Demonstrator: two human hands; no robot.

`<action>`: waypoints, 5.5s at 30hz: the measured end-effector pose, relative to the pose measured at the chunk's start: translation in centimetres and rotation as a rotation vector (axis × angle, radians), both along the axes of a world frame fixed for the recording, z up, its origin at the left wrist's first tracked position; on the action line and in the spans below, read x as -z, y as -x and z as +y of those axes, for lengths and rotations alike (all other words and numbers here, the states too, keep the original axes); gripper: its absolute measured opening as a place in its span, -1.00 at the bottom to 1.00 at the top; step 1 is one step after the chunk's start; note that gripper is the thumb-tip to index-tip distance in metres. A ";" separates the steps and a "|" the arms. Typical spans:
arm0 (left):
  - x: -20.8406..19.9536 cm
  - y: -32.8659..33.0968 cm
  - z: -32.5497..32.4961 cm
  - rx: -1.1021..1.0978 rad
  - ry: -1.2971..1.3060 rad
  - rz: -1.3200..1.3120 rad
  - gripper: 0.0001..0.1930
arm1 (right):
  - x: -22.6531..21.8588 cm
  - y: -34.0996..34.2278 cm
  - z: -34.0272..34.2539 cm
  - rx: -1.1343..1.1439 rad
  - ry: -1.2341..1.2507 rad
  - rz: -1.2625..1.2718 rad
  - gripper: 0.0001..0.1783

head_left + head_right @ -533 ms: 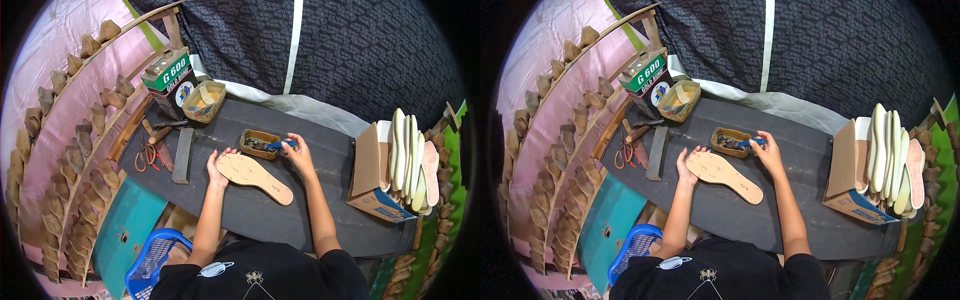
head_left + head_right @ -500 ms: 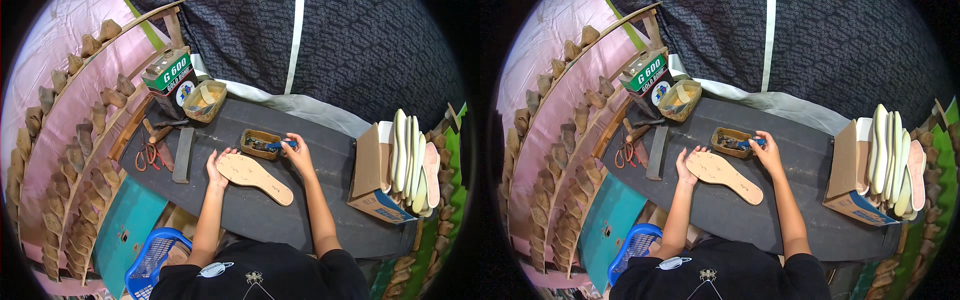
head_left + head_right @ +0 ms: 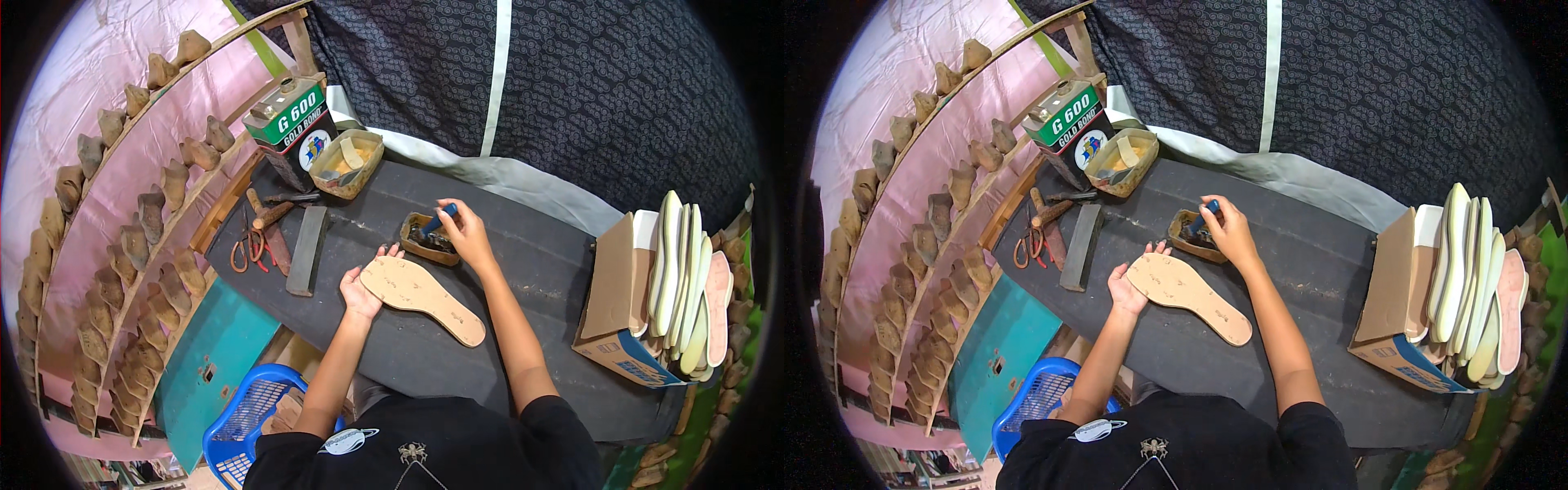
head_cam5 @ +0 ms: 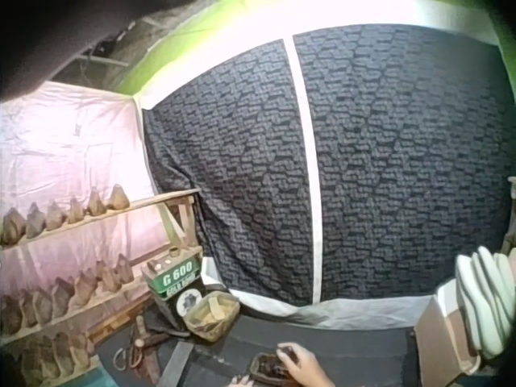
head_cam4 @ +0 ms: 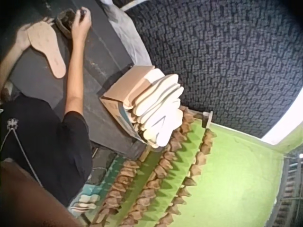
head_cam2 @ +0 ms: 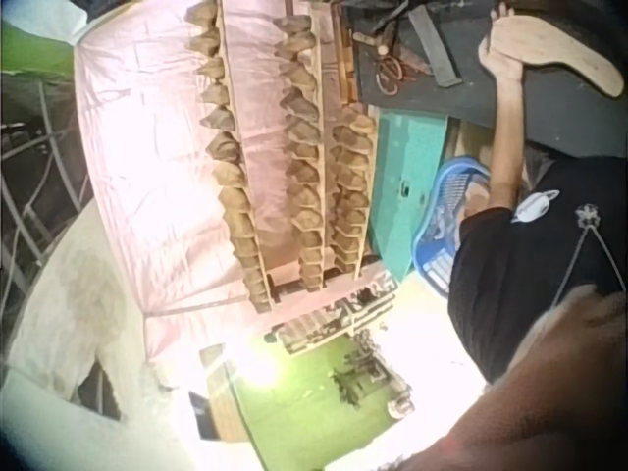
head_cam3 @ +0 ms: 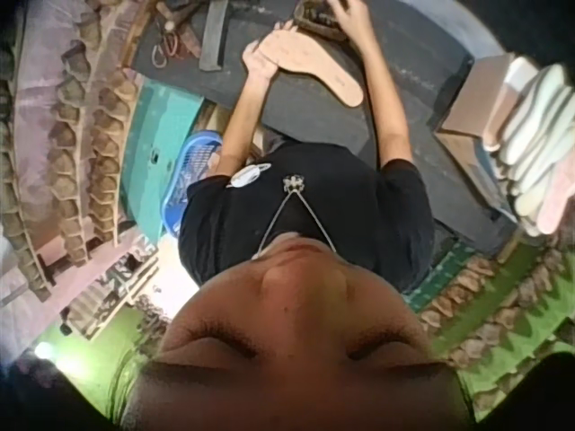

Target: The person takes shoe soles from a box, applies adhesive onto each sole using a small brush, and places the coated shoe soles into a plastic basket.

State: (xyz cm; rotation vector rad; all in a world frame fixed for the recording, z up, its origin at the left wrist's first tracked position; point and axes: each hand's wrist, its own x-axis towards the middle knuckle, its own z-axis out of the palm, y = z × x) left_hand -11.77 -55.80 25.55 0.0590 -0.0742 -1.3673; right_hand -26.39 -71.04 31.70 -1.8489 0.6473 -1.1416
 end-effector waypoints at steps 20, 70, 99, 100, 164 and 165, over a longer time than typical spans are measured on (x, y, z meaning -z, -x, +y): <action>-1.1 1.0 -0.1 -0.009 -0.089 -0.211 -0.29 | -0.5 3.8 -1.6 -0.029 -0.074 -0.176 -0.80; -0.6 0.6 0.0 -0.324 -0.240 -0.901 -0.29 | -5.1 1.6 8.6 -0.344 -0.275 -0.455 -0.81; -0.6 0.6 0.0 -0.349 -0.219 -0.898 -0.34 | -5.2 1.5 9.4 -0.382 0.105 -0.032 -0.76; -0.6 0.7 0.0 -0.348 -0.224 -0.890 -0.34 | -5.2 1.5 9.4 -0.394 0.087 -0.028 -0.76; -0.6 0.6 0.2 -0.356 -0.226 -0.969 -0.39 | -3.8 1.6 8.7 -0.295 0.170 -0.213 -0.87; -0.6 0.6 0.2 -0.355 -0.226 -0.970 -0.39 | -3.7 1.5 8.6 -0.294 0.169 -0.214 -0.87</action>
